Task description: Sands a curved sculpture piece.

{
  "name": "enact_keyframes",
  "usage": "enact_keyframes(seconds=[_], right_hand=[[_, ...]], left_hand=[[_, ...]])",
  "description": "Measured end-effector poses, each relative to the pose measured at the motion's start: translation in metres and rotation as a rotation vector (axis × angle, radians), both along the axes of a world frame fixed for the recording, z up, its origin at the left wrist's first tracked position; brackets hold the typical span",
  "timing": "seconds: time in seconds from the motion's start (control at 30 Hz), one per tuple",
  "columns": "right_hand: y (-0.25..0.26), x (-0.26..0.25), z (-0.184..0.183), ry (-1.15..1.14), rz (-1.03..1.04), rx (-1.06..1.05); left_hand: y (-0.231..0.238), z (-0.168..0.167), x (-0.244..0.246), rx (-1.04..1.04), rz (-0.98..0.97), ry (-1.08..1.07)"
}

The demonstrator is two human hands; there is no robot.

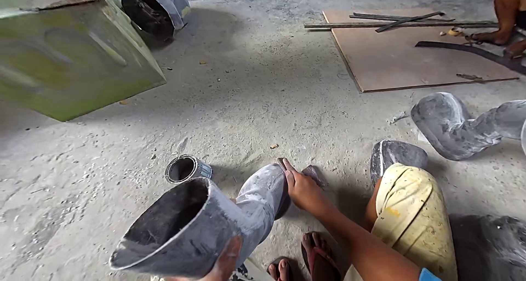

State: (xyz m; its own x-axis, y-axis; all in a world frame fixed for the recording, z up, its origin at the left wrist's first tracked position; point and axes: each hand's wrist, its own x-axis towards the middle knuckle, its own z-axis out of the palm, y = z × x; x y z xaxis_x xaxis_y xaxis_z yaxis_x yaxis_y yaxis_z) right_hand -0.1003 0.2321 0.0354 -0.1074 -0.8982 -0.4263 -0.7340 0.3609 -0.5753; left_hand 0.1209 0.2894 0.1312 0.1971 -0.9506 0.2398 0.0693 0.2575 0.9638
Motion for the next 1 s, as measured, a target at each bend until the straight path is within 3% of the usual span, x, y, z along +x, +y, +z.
enact_keyframes(seconds=[0.17,0.3,0.43,0.57,0.7,0.87,1.0], right_hand=[[0.032,0.013,0.038,0.038,0.21,-0.065],[0.003,-0.008,0.013,0.094,0.11,-0.069],[0.036,0.018,0.036,0.031,0.217,-0.092],[0.0,0.013,0.018,0.029,0.105,-0.088],[0.025,0.034,0.034,-0.032,0.166,-0.086],[-0.008,0.023,0.0,-0.033,0.001,-0.08],[0.034,0.052,0.007,-0.048,0.082,-0.177]], left_hand=[[-0.013,0.002,0.008,-0.008,-0.027,0.004],[-0.004,-0.002,0.008,-0.025,-0.091,-0.002],[-0.014,-0.001,0.009,0.001,0.004,0.07],[-0.019,-0.003,0.008,0.001,0.072,0.061],[-0.031,0.0,0.01,-0.008,0.119,0.076],[-0.026,-0.003,0.011,-0.011,0.14,0.069],[-0.037,0.003,0.011,0.016,0.187,0.087]])
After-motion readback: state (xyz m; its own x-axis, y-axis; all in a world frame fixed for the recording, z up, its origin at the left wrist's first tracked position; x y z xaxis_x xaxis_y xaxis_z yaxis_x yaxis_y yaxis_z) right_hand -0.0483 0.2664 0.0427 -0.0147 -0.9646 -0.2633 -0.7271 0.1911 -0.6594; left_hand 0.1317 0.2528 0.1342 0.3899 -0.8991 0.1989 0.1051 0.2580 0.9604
